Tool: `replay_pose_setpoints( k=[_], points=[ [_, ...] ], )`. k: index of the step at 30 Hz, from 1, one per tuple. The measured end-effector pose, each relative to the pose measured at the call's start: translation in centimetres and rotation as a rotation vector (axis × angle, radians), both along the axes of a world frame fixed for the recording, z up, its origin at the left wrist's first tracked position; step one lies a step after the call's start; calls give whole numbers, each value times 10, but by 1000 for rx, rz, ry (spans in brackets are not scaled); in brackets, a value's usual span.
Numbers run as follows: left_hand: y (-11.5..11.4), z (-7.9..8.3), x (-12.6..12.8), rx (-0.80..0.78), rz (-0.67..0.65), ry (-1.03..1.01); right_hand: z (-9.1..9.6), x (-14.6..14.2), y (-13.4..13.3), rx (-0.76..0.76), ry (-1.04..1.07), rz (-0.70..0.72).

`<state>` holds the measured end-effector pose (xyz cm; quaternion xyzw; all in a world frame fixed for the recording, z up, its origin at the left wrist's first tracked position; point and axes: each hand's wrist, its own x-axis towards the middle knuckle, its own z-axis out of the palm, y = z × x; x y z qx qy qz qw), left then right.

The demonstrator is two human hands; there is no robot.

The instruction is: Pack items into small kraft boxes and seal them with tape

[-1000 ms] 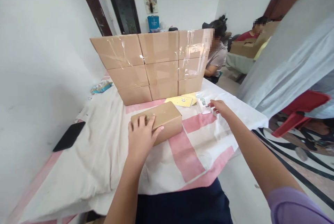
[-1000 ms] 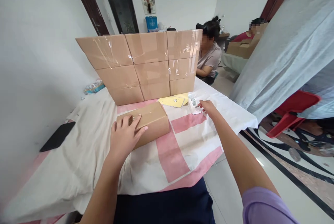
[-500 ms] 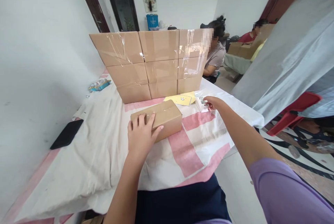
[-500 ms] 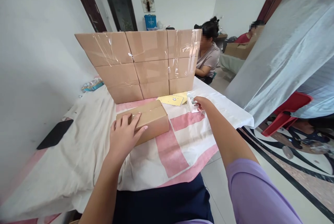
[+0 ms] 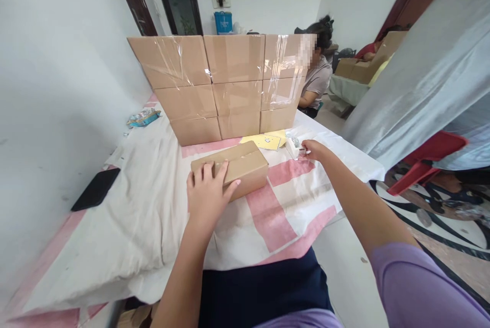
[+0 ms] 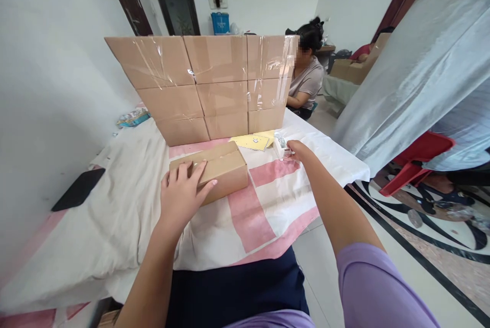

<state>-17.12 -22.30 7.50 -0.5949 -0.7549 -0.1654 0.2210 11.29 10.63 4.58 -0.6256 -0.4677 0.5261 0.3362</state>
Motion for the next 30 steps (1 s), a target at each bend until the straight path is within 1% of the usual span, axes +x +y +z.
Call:
replay_pose_setpoints(
  k=[3,10,13,16,24,30],
  points=[
    [-2,-1,1,1,-8,1,-3,1,-10,-51,28,-31],
    [-3,-1,1,6,-11,-8,-10,6,-30,36,110,-64],
    [-3,-1,1,7,-8,-6,-15,8,-33,61,123,-71],
    [-3,-1,2,10,-8,-7,-18,10,-35,56,100,-65],
    [-3,1,4,-14,6,-22,-18,12,-41,-8,-6,-38],
    [-3,2,4,-16,3,-22,-20,14,-36,-63,-25,-6]
  ],
)
